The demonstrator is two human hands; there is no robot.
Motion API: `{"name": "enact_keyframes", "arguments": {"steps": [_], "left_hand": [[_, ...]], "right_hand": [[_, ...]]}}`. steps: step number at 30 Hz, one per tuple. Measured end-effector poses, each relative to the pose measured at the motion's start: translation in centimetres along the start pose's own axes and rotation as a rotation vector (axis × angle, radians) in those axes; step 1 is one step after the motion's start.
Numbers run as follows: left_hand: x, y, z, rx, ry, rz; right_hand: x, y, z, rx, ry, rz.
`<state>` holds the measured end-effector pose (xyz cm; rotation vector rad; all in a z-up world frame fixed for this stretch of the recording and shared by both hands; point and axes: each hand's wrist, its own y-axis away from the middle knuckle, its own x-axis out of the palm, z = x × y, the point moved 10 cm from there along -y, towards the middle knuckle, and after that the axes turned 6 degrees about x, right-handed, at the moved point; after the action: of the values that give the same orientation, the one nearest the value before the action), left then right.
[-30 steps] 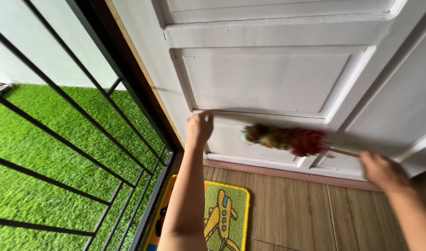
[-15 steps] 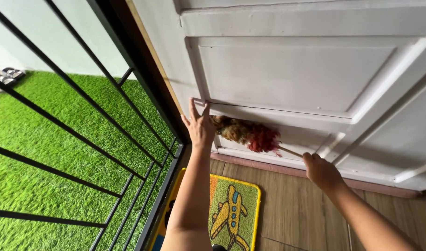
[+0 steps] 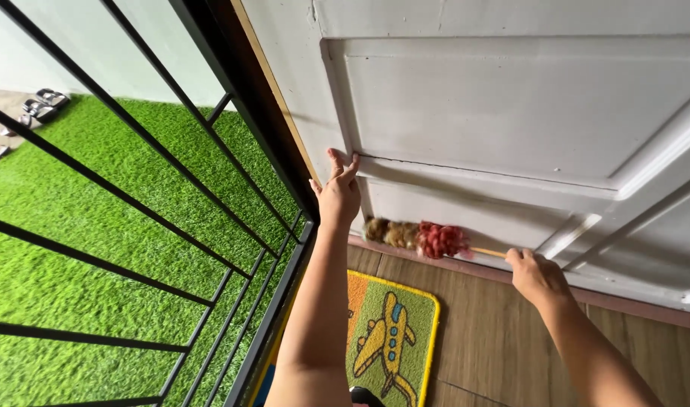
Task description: Cleaning the bottom part of a door with a duster and removing a draft stopper.
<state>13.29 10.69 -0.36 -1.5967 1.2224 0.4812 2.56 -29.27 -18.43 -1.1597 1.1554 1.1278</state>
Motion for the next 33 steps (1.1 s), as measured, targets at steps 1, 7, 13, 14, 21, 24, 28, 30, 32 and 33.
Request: {"name": "enact_keyframes", "arguments": {"steps": [1, 7, 13, 14, 21, 24, 28, 30, 32, 33], "left_hand": [[0.0, 0.0, -0.1, 0.001, -0.004, 0.004], [0.7, 0.0, 0.5, -0.05, 0.012, 0.037], [0.1, -0.1, 0.0, -0.022, -0.013, 0.037], [0.1, 0.0, 0.0, -0.013, -0.017, 0.03], [0.3, 0.0, 0.1, -0.005, -0.01, 0.018], [0.3, 0.1, 0.0, 0.04, -0.033, -0.038], [0.2, 0.0, 0.0, -0.008, -0.027, 0.025], [0.3, -0.1, 0.3, -0.026, -0.011, 0.04], [-0.5, -0.3, -0.2, -0.031, -0.006, 0.064], [-0.7, -0.3, -0.3, -0.035, -0.002, 0.089]], "right_hand": [[1.1, 0.1, 0.2, 0.001, -0.005, 0.003], [2.5, 0.3, 1.7, -0.07, -0.062, -0.139], [5.1, -0.8, 0.3, 0.032, -0.137, 0.042], [4.1, -0.7, 0.5, -0.019, -0.153, -0.055], [5.7, -0.4, 1.2, 0.045, 0.004, 0.152], [7.8, -1.4, 1.0, -0.003, 0.044, 0.105], [7.3, -1.5, 0.3, -0.046, -0.075, 0.021], [2.6, 0.2, 1.0, -0.208, -0.327, -0.295], [1.5, 0.5, 2.1, -0.278, -0.392, -0.365], [0.6, 1.0, 2.8, -0.346, -0.46, -0.436]]}}
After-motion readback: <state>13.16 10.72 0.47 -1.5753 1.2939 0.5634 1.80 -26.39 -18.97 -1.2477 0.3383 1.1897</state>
